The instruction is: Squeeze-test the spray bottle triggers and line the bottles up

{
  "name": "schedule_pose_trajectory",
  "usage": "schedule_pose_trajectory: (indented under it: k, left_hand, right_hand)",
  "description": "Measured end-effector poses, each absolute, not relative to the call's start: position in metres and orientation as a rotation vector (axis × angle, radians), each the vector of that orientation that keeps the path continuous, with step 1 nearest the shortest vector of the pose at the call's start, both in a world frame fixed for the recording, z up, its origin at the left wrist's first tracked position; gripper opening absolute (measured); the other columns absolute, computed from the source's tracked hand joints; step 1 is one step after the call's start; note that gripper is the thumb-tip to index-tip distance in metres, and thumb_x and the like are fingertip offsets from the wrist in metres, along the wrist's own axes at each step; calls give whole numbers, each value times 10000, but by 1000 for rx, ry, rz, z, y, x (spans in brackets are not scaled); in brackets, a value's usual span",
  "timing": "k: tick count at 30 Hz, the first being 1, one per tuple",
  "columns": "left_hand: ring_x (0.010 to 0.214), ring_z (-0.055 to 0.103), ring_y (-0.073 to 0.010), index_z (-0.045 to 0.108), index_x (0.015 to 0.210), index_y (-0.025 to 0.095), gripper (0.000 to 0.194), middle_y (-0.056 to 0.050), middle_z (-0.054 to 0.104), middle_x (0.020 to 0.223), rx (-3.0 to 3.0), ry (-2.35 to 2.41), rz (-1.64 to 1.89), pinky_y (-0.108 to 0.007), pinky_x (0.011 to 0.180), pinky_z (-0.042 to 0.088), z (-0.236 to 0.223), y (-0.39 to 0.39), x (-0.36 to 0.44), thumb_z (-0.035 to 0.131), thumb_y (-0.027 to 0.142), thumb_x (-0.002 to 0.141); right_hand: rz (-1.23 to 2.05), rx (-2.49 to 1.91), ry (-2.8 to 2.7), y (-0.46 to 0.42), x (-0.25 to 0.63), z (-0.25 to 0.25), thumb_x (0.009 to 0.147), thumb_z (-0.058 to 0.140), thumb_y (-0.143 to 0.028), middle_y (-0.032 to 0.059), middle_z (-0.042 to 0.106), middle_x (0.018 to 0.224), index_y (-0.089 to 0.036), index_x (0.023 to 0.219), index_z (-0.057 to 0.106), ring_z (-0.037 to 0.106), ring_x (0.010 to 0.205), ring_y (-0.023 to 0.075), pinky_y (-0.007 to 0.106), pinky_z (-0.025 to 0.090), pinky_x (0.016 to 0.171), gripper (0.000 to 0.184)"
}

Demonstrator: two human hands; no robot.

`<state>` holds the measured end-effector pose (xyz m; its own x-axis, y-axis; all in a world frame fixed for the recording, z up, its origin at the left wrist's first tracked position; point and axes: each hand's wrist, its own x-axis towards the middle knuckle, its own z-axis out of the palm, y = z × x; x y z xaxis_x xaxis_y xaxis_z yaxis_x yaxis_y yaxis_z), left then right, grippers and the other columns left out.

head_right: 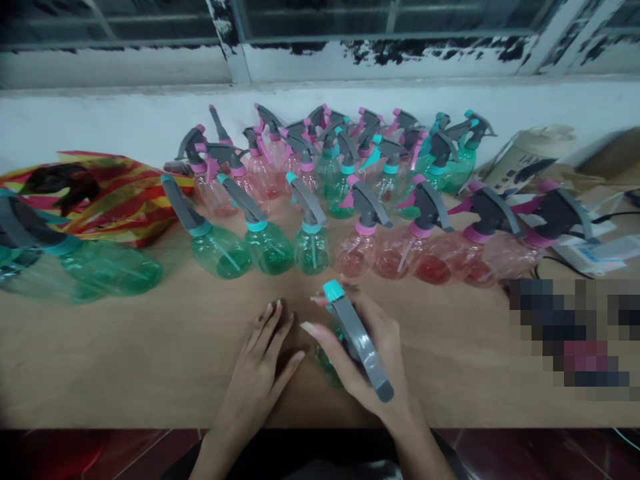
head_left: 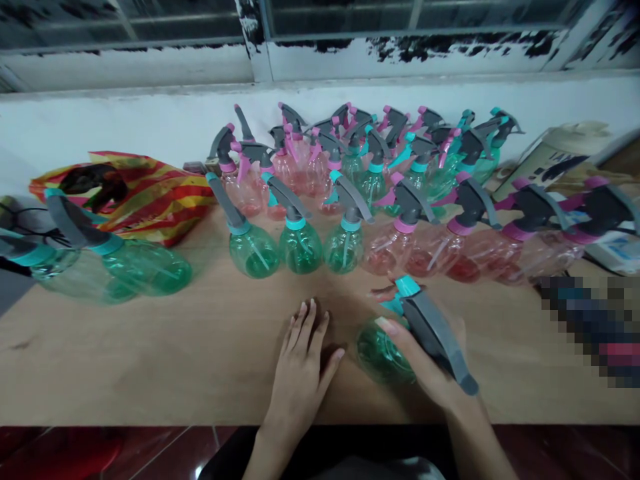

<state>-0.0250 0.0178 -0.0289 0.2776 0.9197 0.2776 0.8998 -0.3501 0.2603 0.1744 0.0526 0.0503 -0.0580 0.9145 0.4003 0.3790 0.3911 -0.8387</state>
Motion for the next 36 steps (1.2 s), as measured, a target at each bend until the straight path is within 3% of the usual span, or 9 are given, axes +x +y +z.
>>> schedule_pose_trajectory:
  k: [7,12,17,25,32,36]
  left_hand:
    - [1452,275,-295,309,1481,142,554,-175,358,1548,2464,1745,620,-526,1131,346,-29,18,-26,457,358,993]
    - [1456,270,-281,289,1493,180,555,-151,353,1556,2442,1748,647,-521,1134,346,-30,18,-26,456,356,994]
    - [1450,287,-282,358,1458,136,524,-167,372,1543,2466,1761,663,-514,1133,348,-33,20,-25,443,371,997]
    - [1451,281,-289,329,1475,159,535,-162,364,1548,2434,1759,637,-533,1137,332,-30,20,-25,450,362,995]
    - [1456,270,-282,314,1481,163,541,-157,356,1554,2407,1744,640,-531,1143,324,-28,19,-25,441,372,999]
    - [1456,271,-282,330,1474,160,533,-155,355,1555,2401,1753,634,-526,1145,323,-26,18,-24,438,377,999]
  right_hand:
    - [668,-1223,-1607,52,169,56,886,629,-281,3,727,814,-257,895,659,725,766,192,296,576,679,40]
    - [666,-1125,-1665,54,170,56,894,618,-261,21,730,1082,-291,1142,646,686,1058,218,328,554,900,252]
    - [691,-1131,-1691,54,173,51,893,625,-297,33,687,1214,-319,1294,579,640,1156,232,371,529,982,404]
    - [726,-1104,-1647,55,171,51,879,636,-294,67,638,1303,-292,1299,563,533,1299,267,453,455,1078,426]
    - [722,-1108,-1692,57,171,55,888,611,-283,60,643,1294,-320,1263,583,588,1229,267,453,485,1028,378]
    - [715,-1097,-1691,62,167,55,887,608,-263,51,702,1146,-285,1130,644,635,1152,249,398,504,991,247]
